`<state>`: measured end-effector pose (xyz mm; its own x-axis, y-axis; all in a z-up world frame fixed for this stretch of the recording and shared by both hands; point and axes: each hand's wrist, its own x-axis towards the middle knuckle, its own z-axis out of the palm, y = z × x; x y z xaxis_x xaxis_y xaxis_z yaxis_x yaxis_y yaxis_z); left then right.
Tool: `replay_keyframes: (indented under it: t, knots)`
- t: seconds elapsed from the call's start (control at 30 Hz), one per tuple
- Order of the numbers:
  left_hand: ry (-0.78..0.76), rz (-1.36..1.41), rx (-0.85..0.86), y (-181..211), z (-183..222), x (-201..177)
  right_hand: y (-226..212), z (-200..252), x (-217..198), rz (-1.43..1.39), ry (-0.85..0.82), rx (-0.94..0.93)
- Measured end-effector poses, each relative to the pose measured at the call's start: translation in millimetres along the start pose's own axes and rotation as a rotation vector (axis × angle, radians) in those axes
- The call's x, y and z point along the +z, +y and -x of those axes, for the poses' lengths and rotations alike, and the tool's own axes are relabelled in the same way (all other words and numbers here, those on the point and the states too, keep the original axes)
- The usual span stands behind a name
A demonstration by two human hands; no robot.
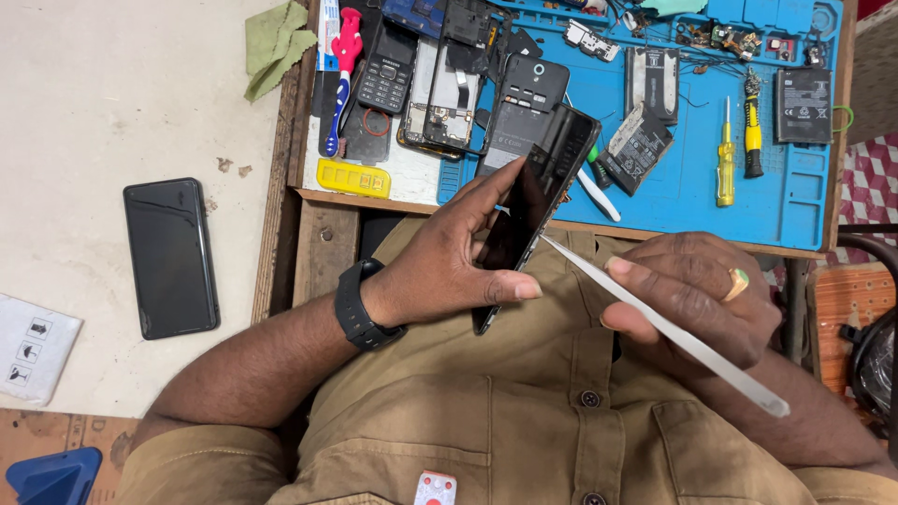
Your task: The person removes the old battery from a disassembled smartphone using a screwdriver and tweezers, then installs a new battery and secures it with adhesive tape. The workspace is cluttered with tools and spare parts.
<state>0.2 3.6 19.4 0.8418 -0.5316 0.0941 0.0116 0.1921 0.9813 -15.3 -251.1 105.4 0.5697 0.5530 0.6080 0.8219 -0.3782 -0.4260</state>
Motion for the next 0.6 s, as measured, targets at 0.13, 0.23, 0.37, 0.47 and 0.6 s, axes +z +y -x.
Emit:
replay_keyframes:
  t: [0.13,0.23,0.37,0.47,0.6]
  knots:
    - [0.044,-0.111,0.028,1.2,0.9,0.2,0.6,-5.1,-0.7,0.071,-0.024,-0.091]
    - [0.087,-0.115,0.016,1.5,0.1,1.0,1.8,-7.8,4.8,0.088,-0.003,-0.122]
    - [0.132,-0.080,-0.029,0.9,-1.3,3.0,1.5,-4.5,7.2,0.149,0.008,-0.105]
    - [0.123,-0.009,-0.043,1.2,-1.9,5.8,6.1,-1.4,5.9,0.102,0.008,-0.099]
    - [0.109,-0.038,-0.001,2.0,0.2,5.3,6.9,6.7,2.1,0.103,0.007,-0.062]
